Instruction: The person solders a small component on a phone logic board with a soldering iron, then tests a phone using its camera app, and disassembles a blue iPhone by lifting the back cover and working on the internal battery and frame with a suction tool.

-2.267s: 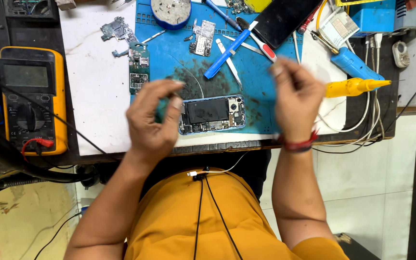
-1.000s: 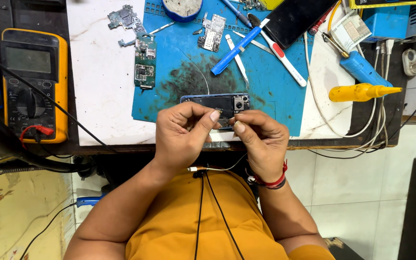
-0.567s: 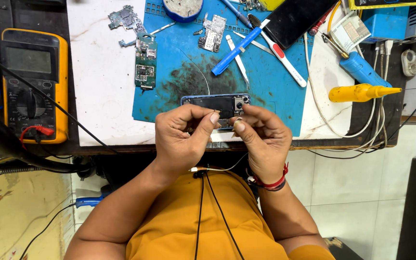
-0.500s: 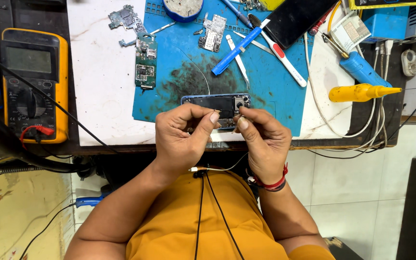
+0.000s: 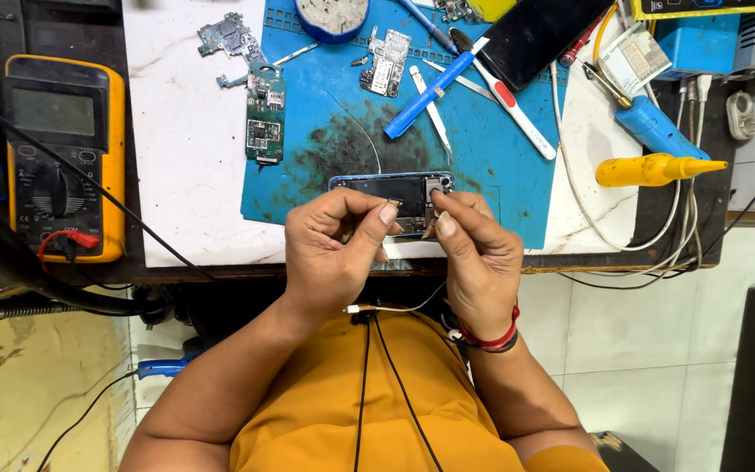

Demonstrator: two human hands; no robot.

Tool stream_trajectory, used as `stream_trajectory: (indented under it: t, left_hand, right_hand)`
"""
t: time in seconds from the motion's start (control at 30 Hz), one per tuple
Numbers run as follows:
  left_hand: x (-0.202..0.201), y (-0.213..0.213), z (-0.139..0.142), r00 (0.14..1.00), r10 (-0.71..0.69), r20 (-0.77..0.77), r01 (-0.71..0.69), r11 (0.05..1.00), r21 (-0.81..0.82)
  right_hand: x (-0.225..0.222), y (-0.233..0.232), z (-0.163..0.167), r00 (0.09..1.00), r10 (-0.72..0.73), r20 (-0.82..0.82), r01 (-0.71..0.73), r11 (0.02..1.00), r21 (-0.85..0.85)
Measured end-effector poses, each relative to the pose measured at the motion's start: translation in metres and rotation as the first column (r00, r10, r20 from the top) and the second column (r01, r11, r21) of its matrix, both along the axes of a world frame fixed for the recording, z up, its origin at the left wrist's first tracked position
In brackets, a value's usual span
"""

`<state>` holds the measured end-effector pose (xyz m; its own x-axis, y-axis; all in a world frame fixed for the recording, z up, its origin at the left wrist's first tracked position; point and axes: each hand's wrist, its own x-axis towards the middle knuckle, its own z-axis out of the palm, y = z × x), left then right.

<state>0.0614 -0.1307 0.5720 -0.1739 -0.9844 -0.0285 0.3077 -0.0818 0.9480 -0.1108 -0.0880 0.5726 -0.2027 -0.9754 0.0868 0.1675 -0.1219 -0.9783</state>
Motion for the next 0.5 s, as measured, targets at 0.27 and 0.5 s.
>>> stream_trajectory:
  t: [0.27,0.5]
  left_hand:
    - [-0.0048,0.0047,0.0040,1.000,0.024,-0.014,-0.025,0.998,-0.054]
    - [-0.0070,0.0076,0.0018,0.997,0.059,-0.051,-0.063,0.994,-0.087]
  right_hand:
    - [0.0081,-0.0012,0.0025,0.978,-0.061,0.197,0.045,0.996,0.083]
    - [0.0106,0.0023,-0.0049,0.917,-0.047,0.396,0.015,0.996,0.086]
